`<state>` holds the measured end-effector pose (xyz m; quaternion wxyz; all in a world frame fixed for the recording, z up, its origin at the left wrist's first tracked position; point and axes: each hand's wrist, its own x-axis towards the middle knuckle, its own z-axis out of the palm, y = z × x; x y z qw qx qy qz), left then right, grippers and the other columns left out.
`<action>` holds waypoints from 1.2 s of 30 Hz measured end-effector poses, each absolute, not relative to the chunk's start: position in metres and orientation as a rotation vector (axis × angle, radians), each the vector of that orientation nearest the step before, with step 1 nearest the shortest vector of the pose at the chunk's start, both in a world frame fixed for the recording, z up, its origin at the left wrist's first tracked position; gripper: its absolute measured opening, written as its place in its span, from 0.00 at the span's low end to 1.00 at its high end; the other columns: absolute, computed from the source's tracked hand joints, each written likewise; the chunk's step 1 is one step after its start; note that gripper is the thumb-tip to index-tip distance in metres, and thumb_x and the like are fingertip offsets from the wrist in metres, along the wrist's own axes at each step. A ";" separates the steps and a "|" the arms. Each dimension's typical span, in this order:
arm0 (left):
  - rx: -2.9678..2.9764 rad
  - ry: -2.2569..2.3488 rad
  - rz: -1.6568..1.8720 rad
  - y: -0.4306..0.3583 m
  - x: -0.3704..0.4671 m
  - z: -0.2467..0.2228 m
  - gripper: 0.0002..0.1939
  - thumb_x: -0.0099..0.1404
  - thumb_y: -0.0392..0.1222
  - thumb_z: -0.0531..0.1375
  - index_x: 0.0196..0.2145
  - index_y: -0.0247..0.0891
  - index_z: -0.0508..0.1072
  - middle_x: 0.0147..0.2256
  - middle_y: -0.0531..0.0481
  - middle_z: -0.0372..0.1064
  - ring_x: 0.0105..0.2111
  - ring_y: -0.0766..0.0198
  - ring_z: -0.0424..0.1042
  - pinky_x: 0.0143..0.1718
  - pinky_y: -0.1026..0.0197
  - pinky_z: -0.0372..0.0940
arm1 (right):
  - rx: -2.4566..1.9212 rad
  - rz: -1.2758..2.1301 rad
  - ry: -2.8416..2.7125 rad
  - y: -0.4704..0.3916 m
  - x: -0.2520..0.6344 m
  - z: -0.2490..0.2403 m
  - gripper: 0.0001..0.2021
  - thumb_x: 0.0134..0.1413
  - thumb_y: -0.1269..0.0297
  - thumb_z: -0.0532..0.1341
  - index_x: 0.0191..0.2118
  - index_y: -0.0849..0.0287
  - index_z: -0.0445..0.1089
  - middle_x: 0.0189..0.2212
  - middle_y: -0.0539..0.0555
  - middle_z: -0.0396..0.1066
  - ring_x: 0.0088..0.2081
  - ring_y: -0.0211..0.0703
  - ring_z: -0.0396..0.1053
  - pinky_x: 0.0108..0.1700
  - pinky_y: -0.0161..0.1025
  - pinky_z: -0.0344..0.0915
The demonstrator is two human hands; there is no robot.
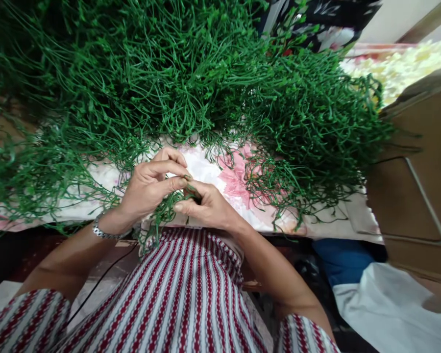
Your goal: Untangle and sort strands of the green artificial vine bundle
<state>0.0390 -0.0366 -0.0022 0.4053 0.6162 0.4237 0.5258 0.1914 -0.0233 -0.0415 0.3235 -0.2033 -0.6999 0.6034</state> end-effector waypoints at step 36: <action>1.558 1.114 0.426 -0.069 0.014 -0.002 0.10 0.56 0.41 0.57 0.21 0.33 0.65 0.19 0.57 0.56 0.21 0.72 0.55 0.22 0.68 0.51 | -0.408 0.914 -2.640 -0.024 0.206 -0.028 0.04 0.53 0.71 0.51 0.28 0.59 0.55 0.21 0.46 0.56 0.22 0.31 0.54 0.26 0.30 0.50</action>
